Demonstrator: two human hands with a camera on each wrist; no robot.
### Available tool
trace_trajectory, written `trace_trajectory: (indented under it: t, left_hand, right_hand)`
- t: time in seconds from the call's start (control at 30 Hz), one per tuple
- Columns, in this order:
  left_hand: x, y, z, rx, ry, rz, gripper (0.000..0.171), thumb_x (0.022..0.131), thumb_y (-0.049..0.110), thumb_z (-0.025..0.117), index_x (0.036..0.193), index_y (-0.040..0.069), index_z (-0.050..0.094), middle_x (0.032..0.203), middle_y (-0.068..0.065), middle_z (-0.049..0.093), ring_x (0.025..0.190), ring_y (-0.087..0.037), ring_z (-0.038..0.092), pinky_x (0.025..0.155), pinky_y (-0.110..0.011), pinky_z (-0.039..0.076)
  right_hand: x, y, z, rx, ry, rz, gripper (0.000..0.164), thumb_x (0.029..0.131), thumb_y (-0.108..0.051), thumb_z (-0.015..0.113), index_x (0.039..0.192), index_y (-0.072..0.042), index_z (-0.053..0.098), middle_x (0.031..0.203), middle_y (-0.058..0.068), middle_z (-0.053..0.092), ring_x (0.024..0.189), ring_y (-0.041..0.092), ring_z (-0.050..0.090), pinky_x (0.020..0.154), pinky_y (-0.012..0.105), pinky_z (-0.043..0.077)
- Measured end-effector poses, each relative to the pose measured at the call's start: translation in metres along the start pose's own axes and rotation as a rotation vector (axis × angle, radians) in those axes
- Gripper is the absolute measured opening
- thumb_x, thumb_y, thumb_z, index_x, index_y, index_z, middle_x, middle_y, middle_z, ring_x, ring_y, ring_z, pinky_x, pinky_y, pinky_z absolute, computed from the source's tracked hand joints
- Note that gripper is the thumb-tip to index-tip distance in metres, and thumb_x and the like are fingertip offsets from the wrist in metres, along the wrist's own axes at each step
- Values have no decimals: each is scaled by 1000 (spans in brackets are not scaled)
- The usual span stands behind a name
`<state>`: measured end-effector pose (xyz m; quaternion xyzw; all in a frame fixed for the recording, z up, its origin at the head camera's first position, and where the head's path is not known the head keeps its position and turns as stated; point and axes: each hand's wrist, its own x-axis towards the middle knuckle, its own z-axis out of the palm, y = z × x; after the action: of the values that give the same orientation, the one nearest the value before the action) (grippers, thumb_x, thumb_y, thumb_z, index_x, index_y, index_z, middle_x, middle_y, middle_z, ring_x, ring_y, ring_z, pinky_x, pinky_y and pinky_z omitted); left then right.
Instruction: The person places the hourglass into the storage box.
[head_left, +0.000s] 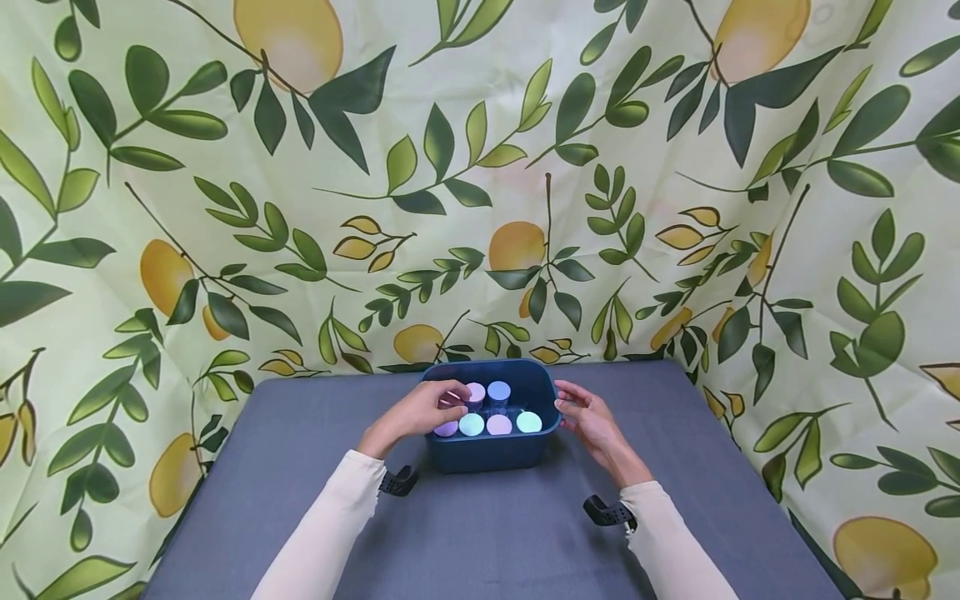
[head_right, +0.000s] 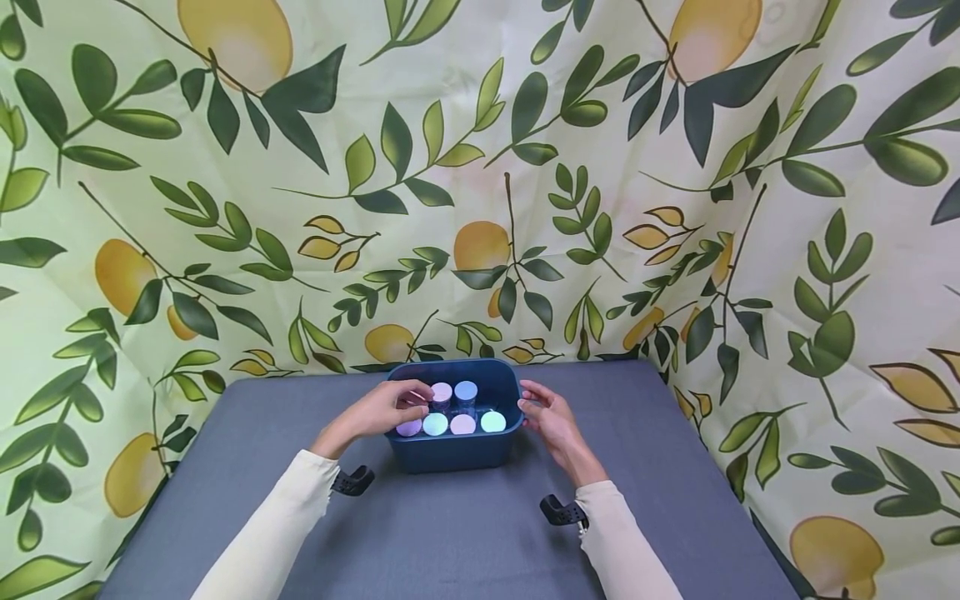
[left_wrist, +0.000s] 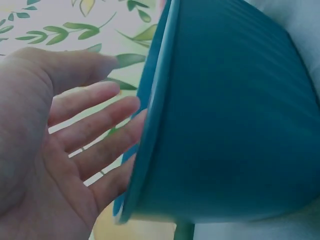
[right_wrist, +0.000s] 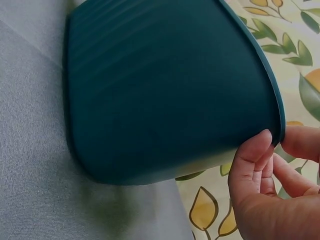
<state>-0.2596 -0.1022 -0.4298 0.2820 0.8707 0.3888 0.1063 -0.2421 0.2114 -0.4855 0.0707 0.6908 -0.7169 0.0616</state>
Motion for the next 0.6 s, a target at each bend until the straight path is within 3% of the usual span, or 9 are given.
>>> trace_trajectory:
  t: [0.13,0.3,0.43,0.6]
  left_hand:
    - [-9,-1,2,26,104,-1,29,93,15,65,119,3,65,117,-14,68,105,-23,65,93,-42,55]
    - [-15,0,6,47,245,-40,24,94,16,65,116,7,67,114,-9,68,103,-22,64,92,-41,55]
    - [-18,2,7,44,333,-49,29,94,18,65,121,7,66,120,-10,67,109,-26,64,95,-44,54]
    - [-22,7,7,104,422,-33,39,95,23,63,130,7,61,133,-11,62,124,-29,58,105,-49,47]
  right_hand:
    - [0,-1,1,-73,3,-35,45,100,-12,54,145,-11,45,124,8,47,102,15,51,80,27,51]
    - [-3,-3,6,-302,49,-141,48,99,-14,55,145,-13,44,127,15,49,90,21,55,79,36,53]
    - [-8,-7,12,-471,119,-242,48,99,-23,57,144,-12,45,133,16,49,108,30,56,89,46,52]
    - [-15,-21,20,-615,190,-428,47,99,-33,56,142,-12,50,144,14,42,132,35,44,104,55,41]
